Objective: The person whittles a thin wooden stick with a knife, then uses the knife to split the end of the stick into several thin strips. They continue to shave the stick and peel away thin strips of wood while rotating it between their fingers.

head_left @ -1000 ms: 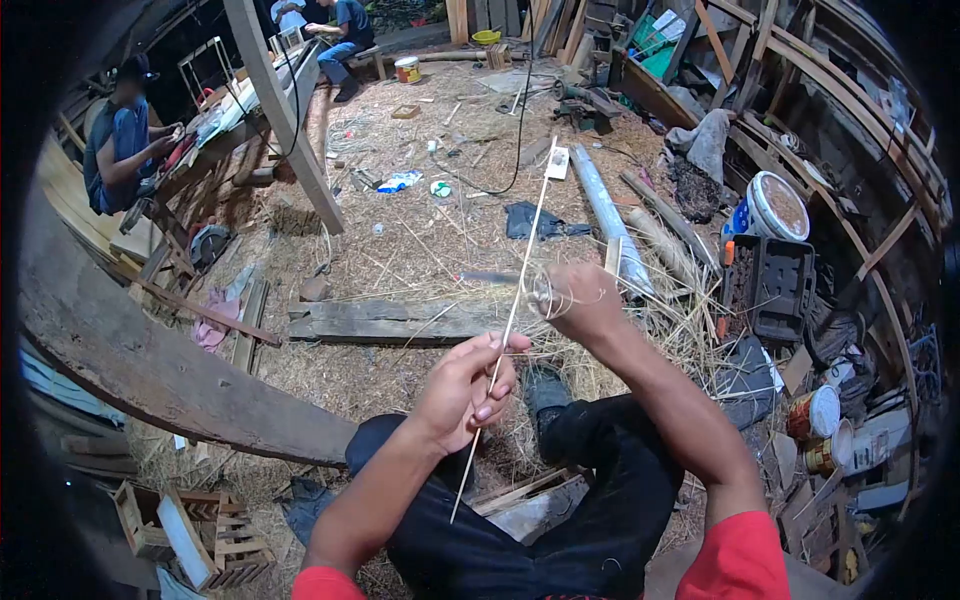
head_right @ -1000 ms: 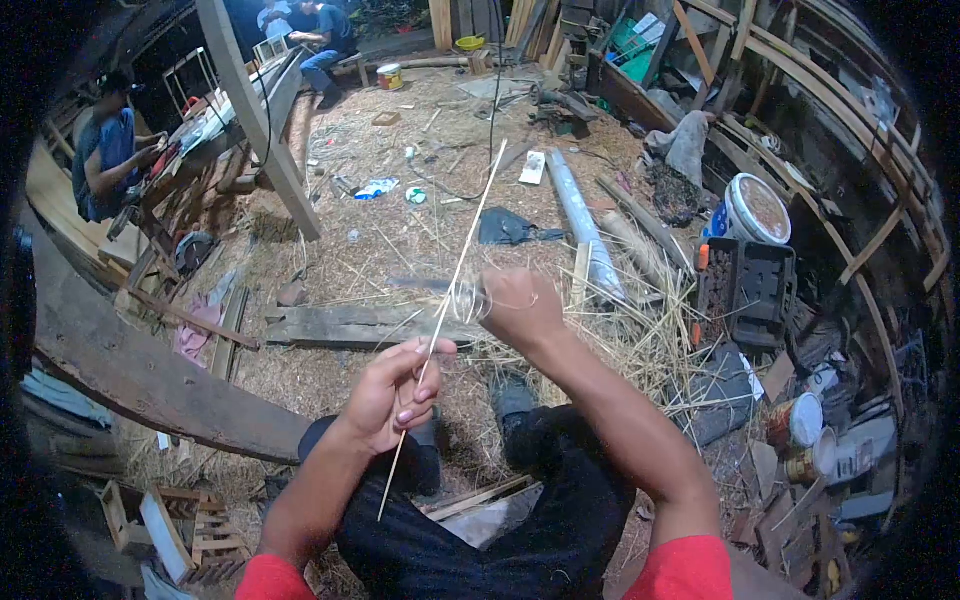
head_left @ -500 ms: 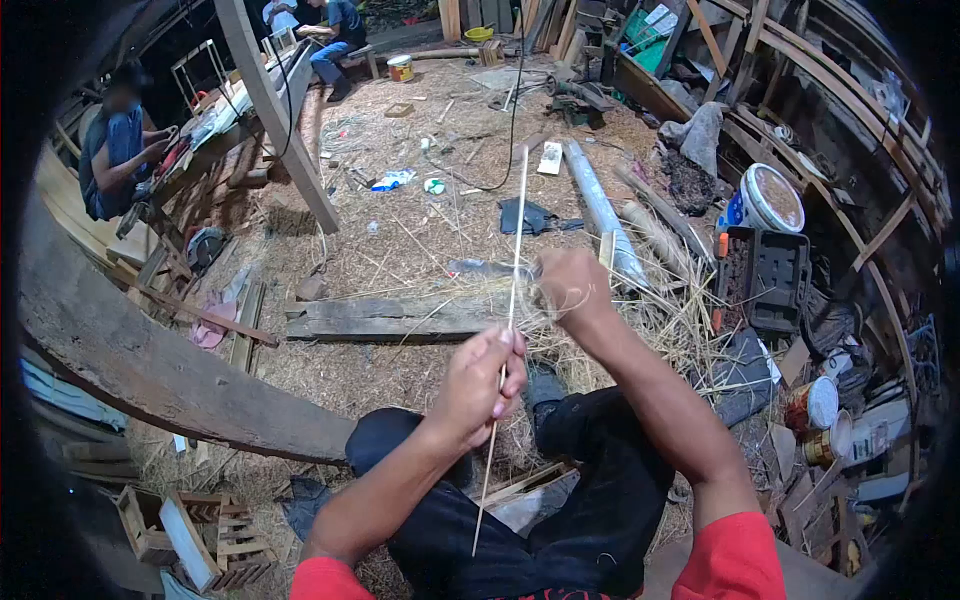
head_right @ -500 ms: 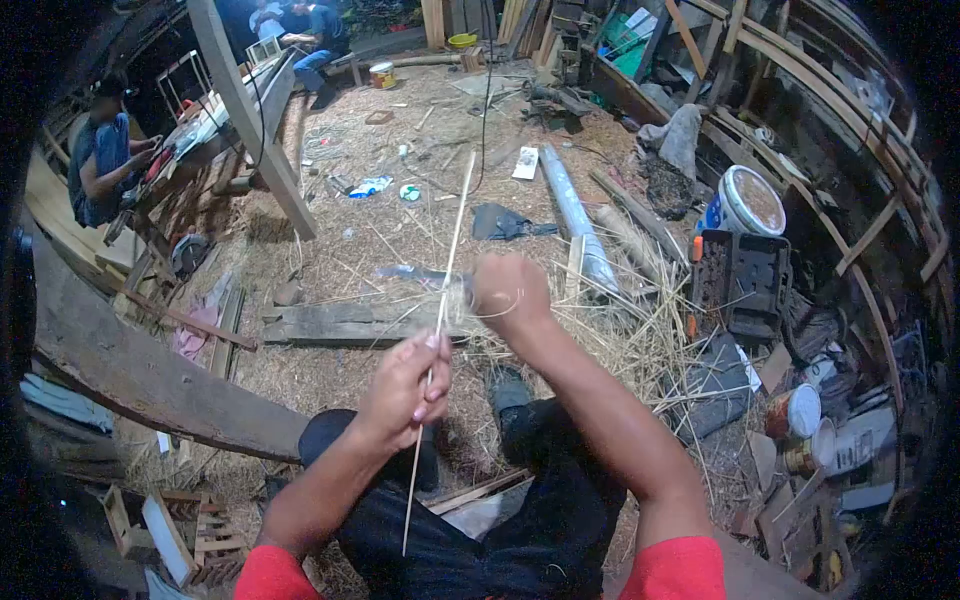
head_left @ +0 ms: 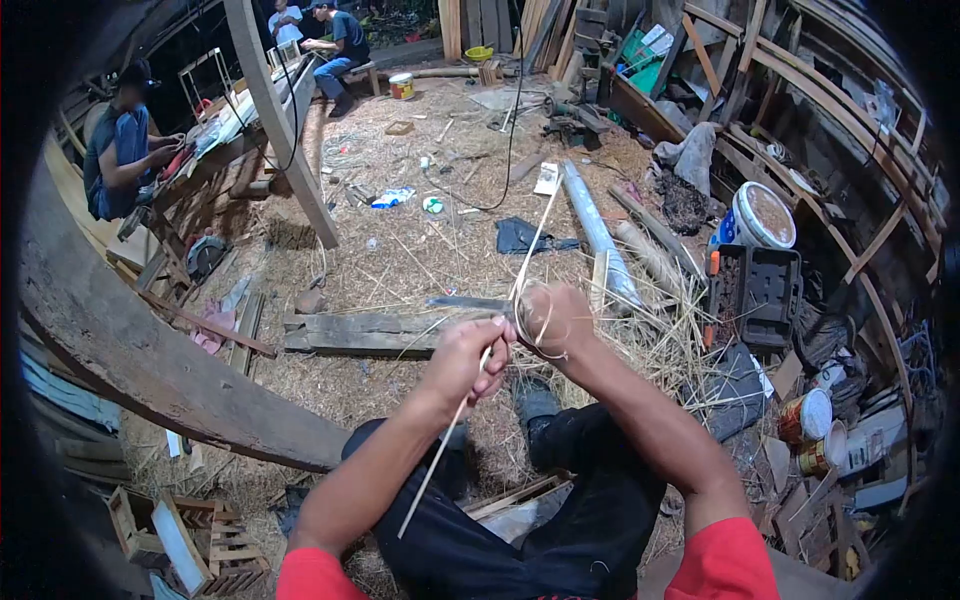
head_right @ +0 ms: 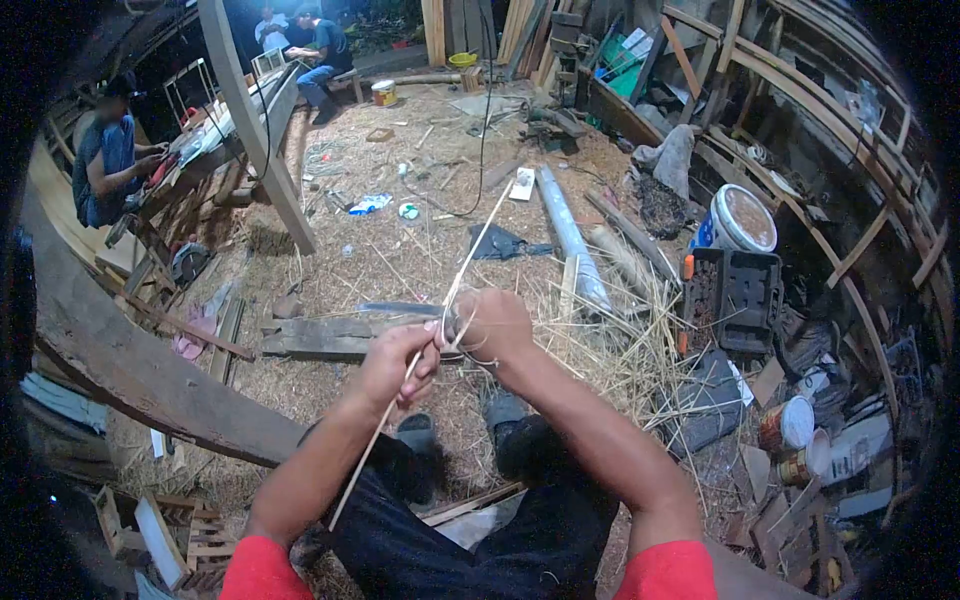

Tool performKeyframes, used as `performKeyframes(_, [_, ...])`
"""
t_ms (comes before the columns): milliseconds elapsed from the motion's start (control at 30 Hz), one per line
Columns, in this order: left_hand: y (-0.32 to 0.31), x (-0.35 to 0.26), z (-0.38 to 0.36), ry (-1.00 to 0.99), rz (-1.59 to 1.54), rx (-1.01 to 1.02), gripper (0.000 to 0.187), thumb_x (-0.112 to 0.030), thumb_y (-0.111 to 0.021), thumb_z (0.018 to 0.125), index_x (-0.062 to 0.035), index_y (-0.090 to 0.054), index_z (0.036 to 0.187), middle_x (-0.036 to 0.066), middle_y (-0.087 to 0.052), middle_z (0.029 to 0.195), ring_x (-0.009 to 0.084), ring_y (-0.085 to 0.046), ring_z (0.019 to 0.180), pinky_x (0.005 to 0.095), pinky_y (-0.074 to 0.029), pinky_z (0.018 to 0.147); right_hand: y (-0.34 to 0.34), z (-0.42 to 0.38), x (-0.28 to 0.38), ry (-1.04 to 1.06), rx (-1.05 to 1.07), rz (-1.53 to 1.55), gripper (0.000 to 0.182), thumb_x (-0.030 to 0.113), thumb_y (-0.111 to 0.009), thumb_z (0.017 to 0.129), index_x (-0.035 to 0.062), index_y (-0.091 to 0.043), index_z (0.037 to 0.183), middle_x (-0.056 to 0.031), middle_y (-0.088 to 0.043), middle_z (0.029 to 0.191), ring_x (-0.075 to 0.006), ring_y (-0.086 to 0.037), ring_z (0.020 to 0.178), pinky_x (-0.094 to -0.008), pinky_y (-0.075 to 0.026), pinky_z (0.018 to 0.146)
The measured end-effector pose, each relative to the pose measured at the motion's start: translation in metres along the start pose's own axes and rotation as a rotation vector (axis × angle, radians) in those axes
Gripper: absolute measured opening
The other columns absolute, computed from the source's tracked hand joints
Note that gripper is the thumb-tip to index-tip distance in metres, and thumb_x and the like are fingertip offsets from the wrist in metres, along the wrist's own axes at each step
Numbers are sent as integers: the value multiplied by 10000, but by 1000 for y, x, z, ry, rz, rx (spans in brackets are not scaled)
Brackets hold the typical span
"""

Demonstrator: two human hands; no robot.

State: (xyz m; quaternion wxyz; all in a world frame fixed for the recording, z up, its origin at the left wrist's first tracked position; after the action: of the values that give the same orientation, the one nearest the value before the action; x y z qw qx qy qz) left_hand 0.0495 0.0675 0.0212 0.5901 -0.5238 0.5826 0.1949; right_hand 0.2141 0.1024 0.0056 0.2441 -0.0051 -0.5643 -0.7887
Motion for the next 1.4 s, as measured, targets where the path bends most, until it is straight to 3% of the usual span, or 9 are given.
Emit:
performKeyframes(300, [-14, 28, -22, -52, 74, 0, 265, -236, -433, 1028, -40, -525, 876, -27, -391, 516, 47, -301, 346, 207, -262, 330, -14, 22, -55, -76, -237, -131, 143, 197, -657, 769, 56, -680, 761, -168, -659, 684, -355, -664, 631, -457, -543, 586])
performKeyframes(433, [-15, 26, -31, 4, 43, 12, 262, -220, -423, 1031, -29, -522, 881, -26, -386, 518, 42, -286, 339, 198, -252, 324, -2, 32, -103, -424, 43, -195, 302, 305, -650, 831, 7, -698, 840, -207, -684, 795, -362, -679, 696, -446, -564, 649])
performKeyframes(567, [-9, 22, -30, 52, 80, 61, 253, -209, -420, 1026, -17, -537, 909, -21, -415, 539, 50, -308, 344, 204, -269, 329, -13, 22, -109, -427, -58, -240, 220, 248, -639, 804, 42, -704, 843, -184, -690, 803, -349, -684, 753, -452, -552, 731])
performKeyframes(733, [-11, 29, -16, 66, 190, 82, 263, -211, -420, 1015, -4, -580, 995, -6, -467, 587, 57, -369, 385, 199, -304, 364, -4, 19, -86, -226, -33, 60, 129, 189, -645, 762, 73, -694, 789, -170, -681, 769, -340, -681, 746, -450, -541, 677])
performKeyframes(967, [-6, 10, 10, -29, 129, 10, 251, -199, -437, 1000, 15, -567, 1021, -16, -421, 545, 56, -330, 349, 211, -258, 333, -10, 20, -49, -13, -102, -103, 129, 182, -635, 776, 74, -682, 723, -161, -654, 658, -333, -673, 660, -454, -538, 630])
performKeyframes(1067, [-8, 11, -1, -1, 100, 36, 242, -206, -442, 1002, 5, -558, 977, -29, -392, 516, 57, -309, 339, 215, -252, 329, -9, 23, -71, -121, -146, 71, 139, 177, -624, 778, 68, -709, 775, -187, -669, 707, -338, -679, 696, -448, -546, 659])
performKeyframes(1200, [-10, 17, -10, 97, 28, 43, 222, -182, -437, 1004, -2, -550, 941, -38, -365, 498, 57, -284, 325, 221, -250, 322, -15, 24, -137, -577, -133, -62, 185, 216, -613, 787, 81, -732, 833, -197, -691, 800, -386, -675, 772, -448, -553, 733])
performKeyframes(1367, [-7, 8, -13, 121, 21, 74, 202, -157, -437, 997, 3, -544, 933, -37, -363, 494, 55, -288, 316, 219, -237, 302, -10, 26, -120, -331, -15, -161, 247, 257, -617, 821, 61, -723, 927, -229, -687, 864, -377, -682, 844, -462, -542, 779])
performKeyframes(1400, [-7, 8, -12, 122, 18, 75, 201, -154, -436, 995, 4, -544, 932, -37, -364, 494, 55, -290, 315, 219, -238, 301, -12, 29, -139, -486, -6, -125, 256, 264, -618, 827, 53, -720, 930, -227, -689, 871, -372, -684, 846, -464, -540, 787])
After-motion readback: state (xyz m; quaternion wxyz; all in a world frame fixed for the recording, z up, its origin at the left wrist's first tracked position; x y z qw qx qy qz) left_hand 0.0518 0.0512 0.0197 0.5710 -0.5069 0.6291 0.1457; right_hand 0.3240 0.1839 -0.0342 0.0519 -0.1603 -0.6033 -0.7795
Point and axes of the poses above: each hand's wrist, its own z-axis towards the middle knuckle, its own y-axis out of the back of the hand, x = y × z, the point moved 1 cm from there along z, towards the middle knuckle
